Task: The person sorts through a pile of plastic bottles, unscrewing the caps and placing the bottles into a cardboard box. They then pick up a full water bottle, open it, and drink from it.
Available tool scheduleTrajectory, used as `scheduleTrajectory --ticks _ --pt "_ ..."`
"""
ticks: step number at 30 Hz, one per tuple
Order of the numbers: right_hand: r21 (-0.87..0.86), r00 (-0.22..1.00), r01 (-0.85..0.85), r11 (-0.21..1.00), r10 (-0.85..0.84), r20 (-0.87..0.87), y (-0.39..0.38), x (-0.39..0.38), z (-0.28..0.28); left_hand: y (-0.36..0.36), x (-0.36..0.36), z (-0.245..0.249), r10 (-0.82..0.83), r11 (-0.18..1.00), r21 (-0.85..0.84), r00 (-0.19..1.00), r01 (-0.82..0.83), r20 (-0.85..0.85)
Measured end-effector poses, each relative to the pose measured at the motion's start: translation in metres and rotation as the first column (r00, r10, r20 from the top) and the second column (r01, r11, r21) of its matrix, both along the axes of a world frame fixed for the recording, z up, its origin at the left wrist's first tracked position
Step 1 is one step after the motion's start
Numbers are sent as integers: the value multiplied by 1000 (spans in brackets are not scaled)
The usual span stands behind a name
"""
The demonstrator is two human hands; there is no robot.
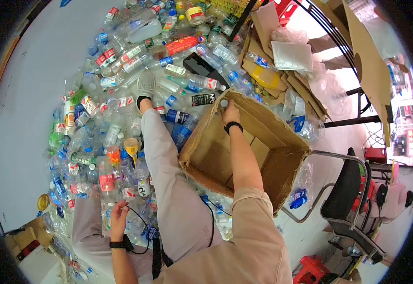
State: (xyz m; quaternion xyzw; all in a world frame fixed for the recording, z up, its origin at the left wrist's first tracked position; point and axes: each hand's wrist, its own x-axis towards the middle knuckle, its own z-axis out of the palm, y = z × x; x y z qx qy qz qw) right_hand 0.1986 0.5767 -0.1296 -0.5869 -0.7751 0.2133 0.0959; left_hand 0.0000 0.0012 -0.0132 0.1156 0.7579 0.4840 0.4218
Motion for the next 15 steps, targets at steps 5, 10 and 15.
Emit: scheduleTrajectory --ticks 5,10,15 --pt "-59 980 13 998 -25 -198 1 5 -5 1 0 1 -6 1000 -23 1000 6 -4" --pt "-36 986 -8 999 2 -164 -3 7 2 2 0 1 0 1000 8 1000 0 22" --pt "-53 983 -42 998 32 -180 -9 8 13 2 3 4 -15 1000 13 1000 16 -9"
